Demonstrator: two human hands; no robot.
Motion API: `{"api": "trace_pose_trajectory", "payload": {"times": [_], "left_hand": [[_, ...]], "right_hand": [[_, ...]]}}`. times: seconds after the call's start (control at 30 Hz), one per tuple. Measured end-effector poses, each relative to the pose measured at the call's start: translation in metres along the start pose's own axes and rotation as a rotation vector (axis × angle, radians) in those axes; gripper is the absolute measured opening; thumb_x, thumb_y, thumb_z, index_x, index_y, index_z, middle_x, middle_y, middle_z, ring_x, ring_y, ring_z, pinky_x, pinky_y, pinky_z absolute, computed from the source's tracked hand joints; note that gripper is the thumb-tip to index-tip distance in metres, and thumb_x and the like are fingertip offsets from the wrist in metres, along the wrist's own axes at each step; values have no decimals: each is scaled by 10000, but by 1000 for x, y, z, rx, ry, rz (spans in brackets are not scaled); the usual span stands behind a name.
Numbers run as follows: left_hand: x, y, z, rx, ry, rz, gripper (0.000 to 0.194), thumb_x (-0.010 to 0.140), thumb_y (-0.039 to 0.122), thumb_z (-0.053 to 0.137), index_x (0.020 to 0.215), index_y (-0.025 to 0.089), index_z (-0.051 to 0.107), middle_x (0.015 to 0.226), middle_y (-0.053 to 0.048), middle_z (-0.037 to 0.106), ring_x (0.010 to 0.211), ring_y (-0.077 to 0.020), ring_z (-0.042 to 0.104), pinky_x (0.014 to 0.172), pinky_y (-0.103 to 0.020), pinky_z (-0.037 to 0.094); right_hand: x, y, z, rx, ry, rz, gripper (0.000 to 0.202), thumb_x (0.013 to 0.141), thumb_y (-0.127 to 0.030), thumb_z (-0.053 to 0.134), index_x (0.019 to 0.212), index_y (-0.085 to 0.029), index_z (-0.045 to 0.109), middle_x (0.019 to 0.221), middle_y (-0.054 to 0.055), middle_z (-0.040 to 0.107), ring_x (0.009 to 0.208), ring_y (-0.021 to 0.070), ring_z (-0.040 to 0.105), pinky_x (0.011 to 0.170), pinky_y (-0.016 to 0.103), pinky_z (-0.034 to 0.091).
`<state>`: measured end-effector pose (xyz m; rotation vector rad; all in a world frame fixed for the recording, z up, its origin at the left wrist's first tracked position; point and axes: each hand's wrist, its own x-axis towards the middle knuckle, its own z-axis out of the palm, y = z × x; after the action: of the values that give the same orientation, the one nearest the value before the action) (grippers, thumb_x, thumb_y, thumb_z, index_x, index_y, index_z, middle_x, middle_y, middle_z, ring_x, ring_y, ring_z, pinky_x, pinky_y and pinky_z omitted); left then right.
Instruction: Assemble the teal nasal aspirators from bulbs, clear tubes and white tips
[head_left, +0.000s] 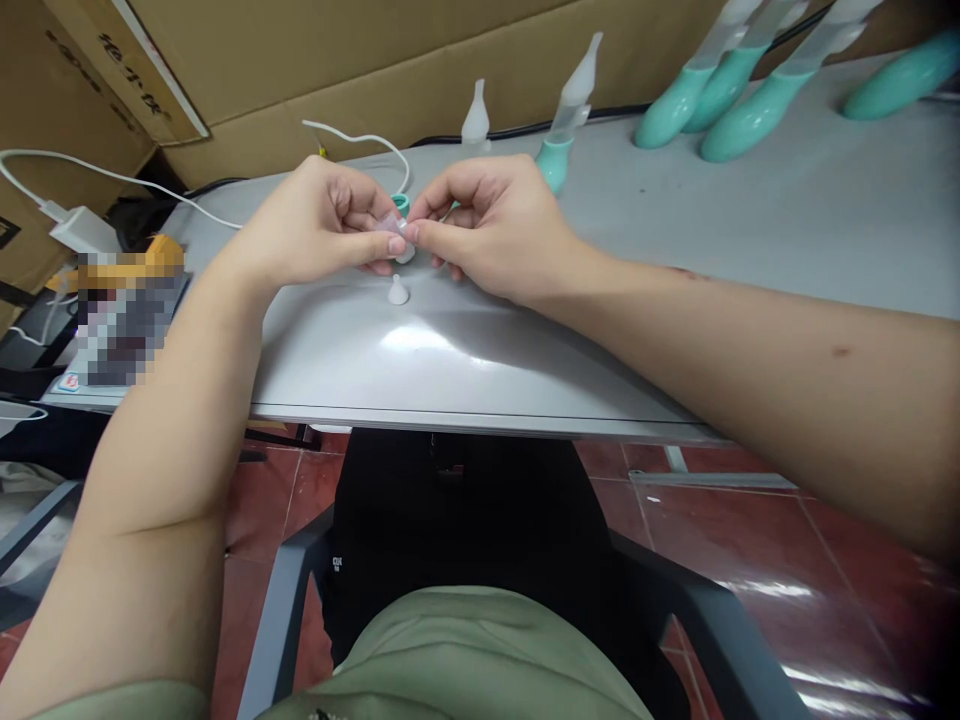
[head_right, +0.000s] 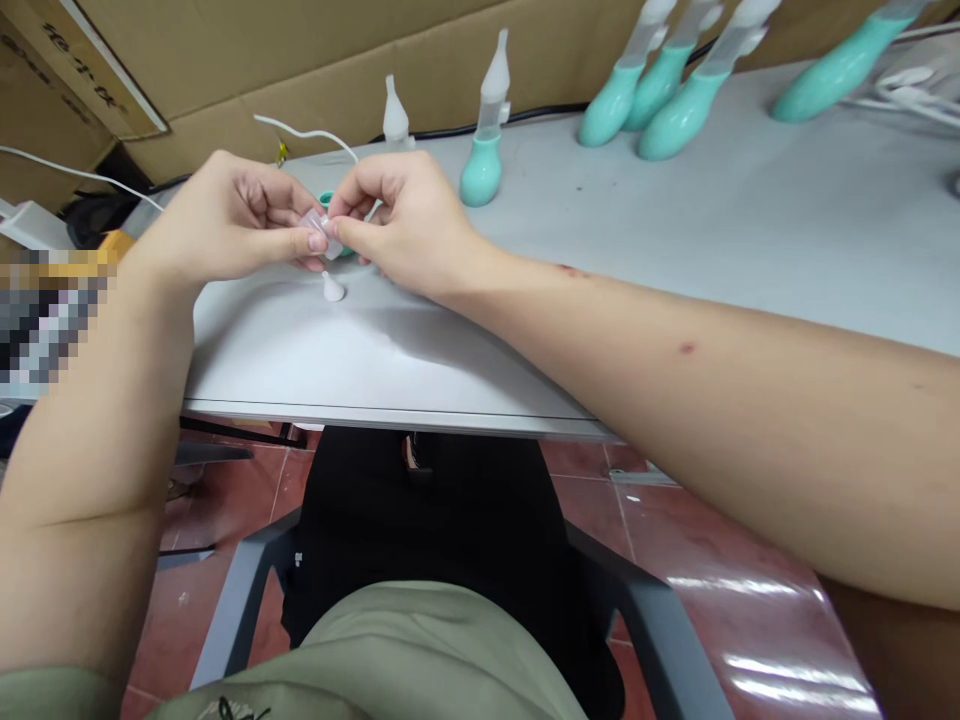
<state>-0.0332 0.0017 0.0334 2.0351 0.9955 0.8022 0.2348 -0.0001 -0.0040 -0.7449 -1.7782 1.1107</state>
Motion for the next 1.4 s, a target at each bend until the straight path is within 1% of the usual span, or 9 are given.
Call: {"api": "trace_pose_trajectory", "payload": {"times": [0.17, 0.37, 0.53, 0.63, 0.83, 0.93, 1.07, 1.23, 1.4], "left_hand": [[3, -6, -2, -16, -30, -5, 366, 932, 520, 1217, 1002, 243, 989, 960, -80, 979, 871, -261, 986, 794, -323, 817], [-3, 10, 2, -63, -39, -55, 476, 861, 539, 1255, 1043, 195, 981, 942, -60, 962, 937, -305, 1011, 926, -392, 866], [-4, 14, 2, -52, -71, -53, 538, 834, 633, 1257, 1047, 216, 991, 980, -75, 986, 954, -302, 1009, 932, -382, 867], [-2, 9, 1, -41, -56, -29, 526, 853, 660, 1239, 1031, 232, 992, 989, -68, 989, 949, -287, 1004, 913, -365, 857], [0, 3, 2, -36, 28, 4, 505, 844, 648, 1235, 997, 241, 979, 960, -44, 974, 926, -282, 990, 894, -405, 846], [0, 3, 3, -9, 16, -11, 504, 833, 628, 1251, 991, 239, 972, 960, -64, 978, 922, -271, 977, 847, -375, 814], [0, 4, 5, -7, 38, -9, 421, 808, 507, 1261, 980, 222, 1004, 956, -85, 982, 890, -272, 978, 784, -346, 789], [-2, 10, 7, -45, 49, -37, 395, 807, 443, 1257, 983, 212, 988, 944, -59, 966, 913, -301, 993, 844, -394, 824], [-2, 14, 8, -69, 15, -57, 469, 809, 512, 1264, 993, 200, 966, 936, -33, 948, 905, -297, 996, 913, -435, 848]], "right_hand": [[4, 5, 1, -42, -56, 23, 294, 1131, -139, 900, 917, -251, 732, 693, -23, 606, 661, 148, 537, 586, 339, 402], [-1, -2, -2, 26, -165, 61, 290, 1192, -153, 823, 960, -250, 677, 691, -47, 573, 621, 141, 466, 558, 324, 347], [-2, -4, -4, 4, -225, 70, 325, 1280, -142, 721, 982, -247, 644, 701, -64, 535, 644, 142, 441, 590, 301, 337], [-1, -4, -2, -34, -163, 5, 365, 1265, -142, 791, 951, -247, 637, 784, -48, 586, 747, 147, 489, 681, 279, 405], [-2, -8, 3, -59, 17, -69, 349, 1089, -180, 1055, 922, -250, 757, 889, -4, 685, 862, 177, 532, 820, 339, 485], [-3, -10, 4, -61, 44, -35, 334, 1100, -131, 1013, 915, -245, 759, 872, 2, 688, 861, 179, 530, 793, 336, 480], [-6, -16, 7, -65, 21, 34, 360, 1146, -106, 948, 894, -232, 724, 762, -36, 534, 798, 161, 405, 727, 322, 382], [-10, -26, 9, -34, -17, 124, 398, 1231, -24, 759, 893, -224, 691, 708, -52, 472, 766, 156, 363, 724, 310, 354], [-11, -23, 2, 42, -112, 161, 359, 1175, -316, 959, 951, -253, 687, 709, -33, 544, 724, 179, 428, 655, 314, 365]]}}
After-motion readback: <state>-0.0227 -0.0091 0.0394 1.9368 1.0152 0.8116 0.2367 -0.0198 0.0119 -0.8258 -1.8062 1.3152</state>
